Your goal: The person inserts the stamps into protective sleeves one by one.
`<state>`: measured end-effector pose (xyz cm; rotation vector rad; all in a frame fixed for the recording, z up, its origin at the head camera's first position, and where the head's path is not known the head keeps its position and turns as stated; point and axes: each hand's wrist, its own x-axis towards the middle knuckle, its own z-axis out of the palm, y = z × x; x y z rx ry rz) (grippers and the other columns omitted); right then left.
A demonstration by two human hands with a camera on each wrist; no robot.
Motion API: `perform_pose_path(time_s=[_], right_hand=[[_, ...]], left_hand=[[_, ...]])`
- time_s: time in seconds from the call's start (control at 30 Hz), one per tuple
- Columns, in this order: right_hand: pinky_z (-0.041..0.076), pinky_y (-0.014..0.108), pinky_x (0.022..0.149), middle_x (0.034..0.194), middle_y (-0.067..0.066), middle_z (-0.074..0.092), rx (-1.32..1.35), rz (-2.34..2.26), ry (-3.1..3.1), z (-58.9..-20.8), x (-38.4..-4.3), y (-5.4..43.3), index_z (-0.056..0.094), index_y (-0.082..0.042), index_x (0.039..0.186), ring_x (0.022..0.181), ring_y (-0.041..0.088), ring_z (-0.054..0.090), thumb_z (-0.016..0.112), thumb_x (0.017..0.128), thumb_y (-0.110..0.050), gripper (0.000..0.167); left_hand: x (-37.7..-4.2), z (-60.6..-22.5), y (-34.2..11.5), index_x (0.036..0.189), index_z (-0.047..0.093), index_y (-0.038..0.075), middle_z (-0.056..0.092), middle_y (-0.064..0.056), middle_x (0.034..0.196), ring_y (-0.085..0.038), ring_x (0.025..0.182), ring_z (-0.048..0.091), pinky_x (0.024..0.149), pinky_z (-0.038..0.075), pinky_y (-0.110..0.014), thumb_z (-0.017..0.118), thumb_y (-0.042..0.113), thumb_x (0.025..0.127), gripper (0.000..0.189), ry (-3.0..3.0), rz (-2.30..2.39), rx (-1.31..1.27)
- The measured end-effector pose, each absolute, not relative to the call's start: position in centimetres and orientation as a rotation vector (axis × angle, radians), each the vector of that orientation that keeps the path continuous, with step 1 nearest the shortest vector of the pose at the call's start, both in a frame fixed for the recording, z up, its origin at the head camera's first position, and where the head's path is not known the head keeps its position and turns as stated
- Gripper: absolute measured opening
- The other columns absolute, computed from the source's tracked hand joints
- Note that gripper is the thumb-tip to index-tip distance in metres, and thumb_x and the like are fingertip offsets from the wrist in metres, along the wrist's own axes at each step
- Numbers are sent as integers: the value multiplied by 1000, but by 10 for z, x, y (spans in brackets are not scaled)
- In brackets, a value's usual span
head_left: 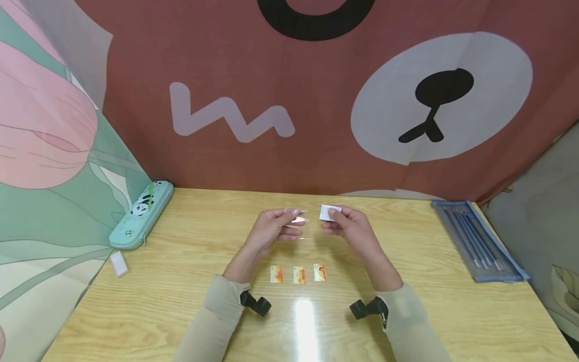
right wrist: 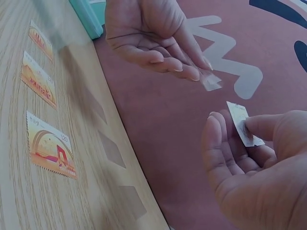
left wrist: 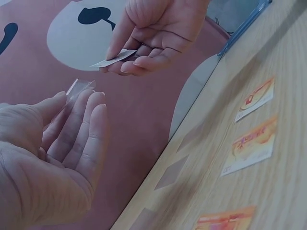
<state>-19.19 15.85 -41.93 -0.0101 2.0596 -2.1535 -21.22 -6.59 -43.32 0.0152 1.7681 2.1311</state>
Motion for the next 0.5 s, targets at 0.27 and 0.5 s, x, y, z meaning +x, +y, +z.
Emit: perform_pose_path(time_s=[0.27, 0.5], right_hand=[[63, 27, 77, 89, 2, 72, -25, -2151, 2018, -418, -192, 154, 59, 12, 126, 77, 9, 71, 58, 104, -13, 33], [64, 30, 75, 90, 3, 72, 21, -2125, 2045, -418, -192, 153, 59, 11, 126, 75, 9, 73, 59, 103, -12, 33]], left_hand=[[-210, -430, -65, 125, 68, -2, 72, -25, 116, -16, 75, 77, 73, 64, -33, 67, 27, 100, 38, 1762, 2133, -1], [-210, -431, -63, 130, 63, -8, 71, -28, 115, -16, 76, 77, 78, 64, -36, 66, 25, 100, 44, 1754, 2118, 25]])
